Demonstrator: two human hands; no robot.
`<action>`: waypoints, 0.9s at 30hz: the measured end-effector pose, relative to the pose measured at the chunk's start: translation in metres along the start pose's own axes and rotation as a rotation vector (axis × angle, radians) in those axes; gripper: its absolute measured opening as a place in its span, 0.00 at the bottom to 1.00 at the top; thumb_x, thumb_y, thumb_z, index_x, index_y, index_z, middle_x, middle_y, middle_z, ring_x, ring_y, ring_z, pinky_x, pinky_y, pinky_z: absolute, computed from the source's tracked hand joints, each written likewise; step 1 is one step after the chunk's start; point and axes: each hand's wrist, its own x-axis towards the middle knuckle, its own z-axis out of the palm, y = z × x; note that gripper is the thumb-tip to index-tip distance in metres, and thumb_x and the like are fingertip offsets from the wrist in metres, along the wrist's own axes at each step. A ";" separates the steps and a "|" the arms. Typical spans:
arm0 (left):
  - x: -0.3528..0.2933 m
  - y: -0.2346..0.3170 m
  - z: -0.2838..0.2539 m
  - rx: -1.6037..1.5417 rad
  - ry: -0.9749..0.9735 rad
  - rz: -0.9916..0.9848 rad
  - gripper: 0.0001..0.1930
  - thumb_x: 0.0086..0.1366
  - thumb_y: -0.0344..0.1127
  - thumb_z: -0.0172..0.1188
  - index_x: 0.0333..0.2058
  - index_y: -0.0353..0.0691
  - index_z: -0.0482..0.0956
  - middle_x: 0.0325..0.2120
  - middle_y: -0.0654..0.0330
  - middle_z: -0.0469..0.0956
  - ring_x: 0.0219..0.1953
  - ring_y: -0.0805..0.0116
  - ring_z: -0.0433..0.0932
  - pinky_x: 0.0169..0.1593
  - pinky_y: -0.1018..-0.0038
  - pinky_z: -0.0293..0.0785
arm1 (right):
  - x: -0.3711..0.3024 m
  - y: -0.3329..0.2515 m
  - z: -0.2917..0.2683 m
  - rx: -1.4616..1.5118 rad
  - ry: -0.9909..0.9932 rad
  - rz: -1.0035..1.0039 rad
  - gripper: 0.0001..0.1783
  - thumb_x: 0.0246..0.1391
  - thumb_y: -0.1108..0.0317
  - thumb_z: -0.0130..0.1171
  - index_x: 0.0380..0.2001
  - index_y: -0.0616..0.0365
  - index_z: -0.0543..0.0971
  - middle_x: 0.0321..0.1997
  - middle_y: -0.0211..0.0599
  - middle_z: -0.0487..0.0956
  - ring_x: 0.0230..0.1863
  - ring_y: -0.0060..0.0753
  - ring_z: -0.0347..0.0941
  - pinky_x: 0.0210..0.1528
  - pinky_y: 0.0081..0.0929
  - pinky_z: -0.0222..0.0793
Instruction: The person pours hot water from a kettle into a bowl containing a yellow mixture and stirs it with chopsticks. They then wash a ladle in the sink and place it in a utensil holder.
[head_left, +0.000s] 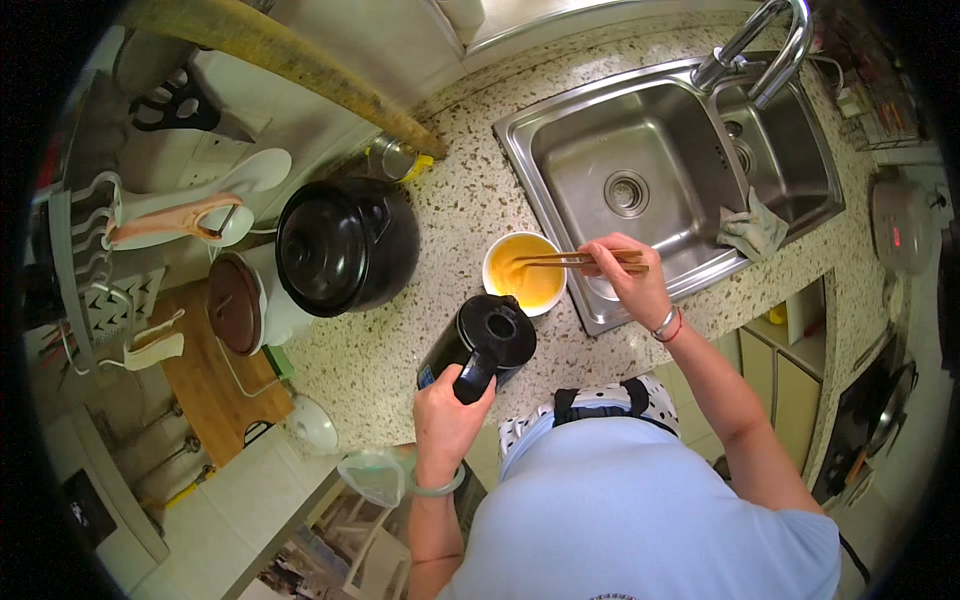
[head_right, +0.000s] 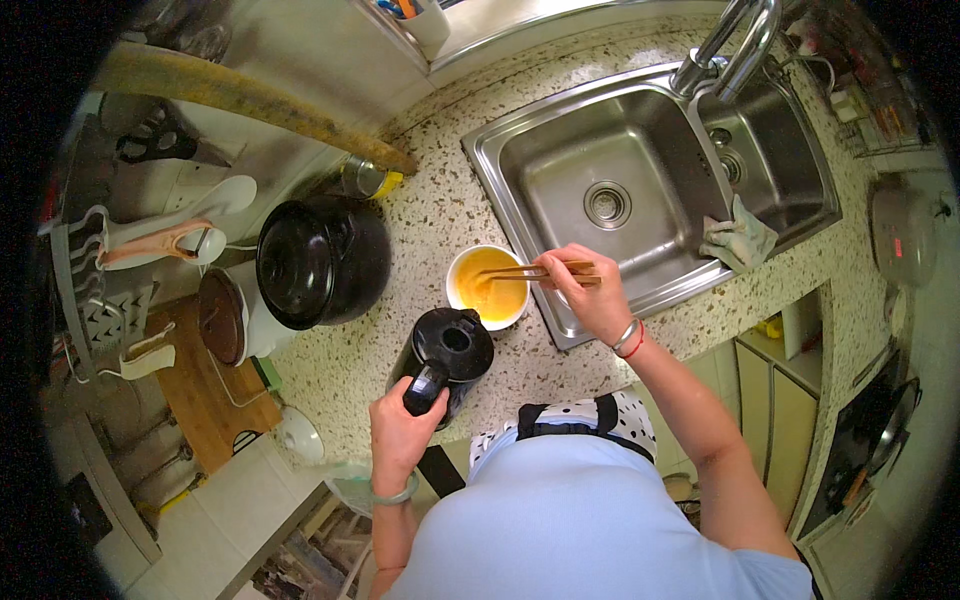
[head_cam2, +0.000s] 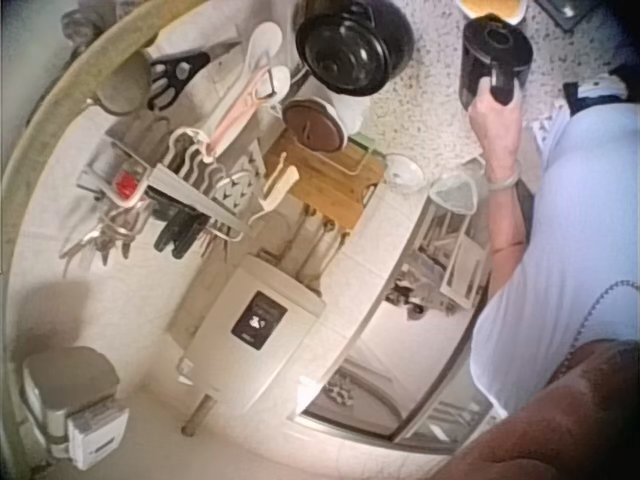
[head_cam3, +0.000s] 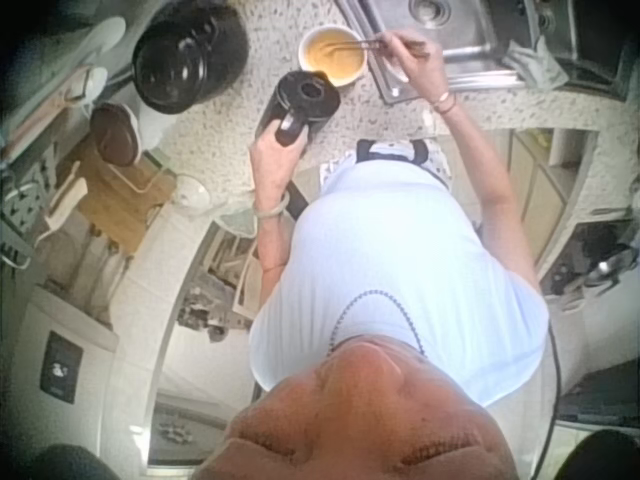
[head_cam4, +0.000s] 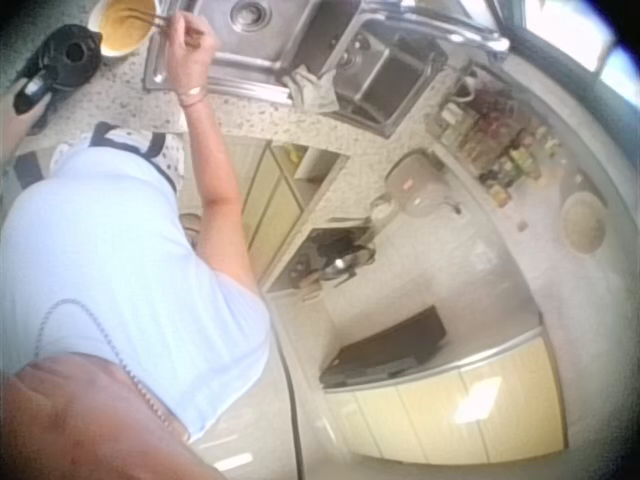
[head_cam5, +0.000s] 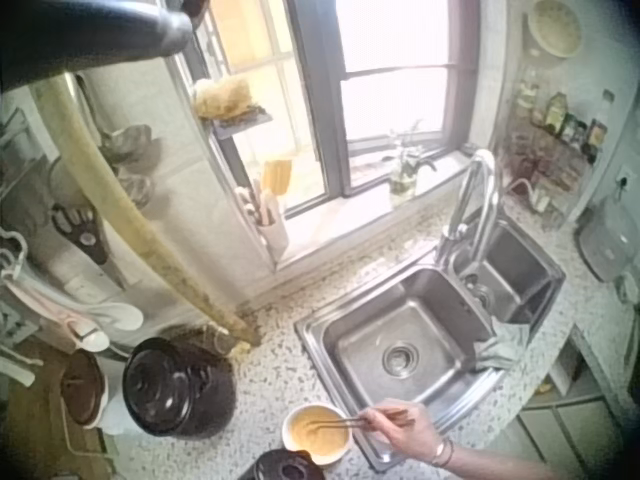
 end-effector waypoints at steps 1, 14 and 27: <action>0.000 0.001 0.000 0.004 -0.001 -0.001 0.14 0.54 0.37 0.69 0.26 0.34 0.75 0.21 0.46 0.78 0.25 0.47 0.79 0.29 0.63 0.74 | 0.001 0.000 -0.001 -0.020 0.019 -0.009 0.09 0.63 0.71 0.56 0.36 0.68 0.80 0.32 0.34 0.82 0.35 0.23 0.80 0.40 0.21 0.81; 0.002 0.002 0.000 0.004 -0.005 -0.012 0.15 0.54 0.37 0.69 0.25 0.34 0.73 0.19 0.47 0.76 0.23 0.47 0.78 0.28 0.63 0.73 | 0.002 0.001 0.001 0.049 -0.015 0.015 0.10 0.63 0.70 0.55 0.37 0.68 0.80 0.33 0.35 0.82 0.35 0.24 0.80 0.39 0.21 0.81; 0.004 0.003 0.001 0.000 -0.014 -0.031 0.15 0.54 0.37 0.69 0.25 0.34 0.73 0.21 0.47 0.77 0.24 0.47 0.79 0.29 0.64 0.74 | 0.005 0.004 0.005 0.066 -0.049 0.021 0.09 0.63 0.71 0.56 0.36 0.68 0.80 0.33 0.35 0.82 0.34 0.22 0.81 0.36 0.19 0.79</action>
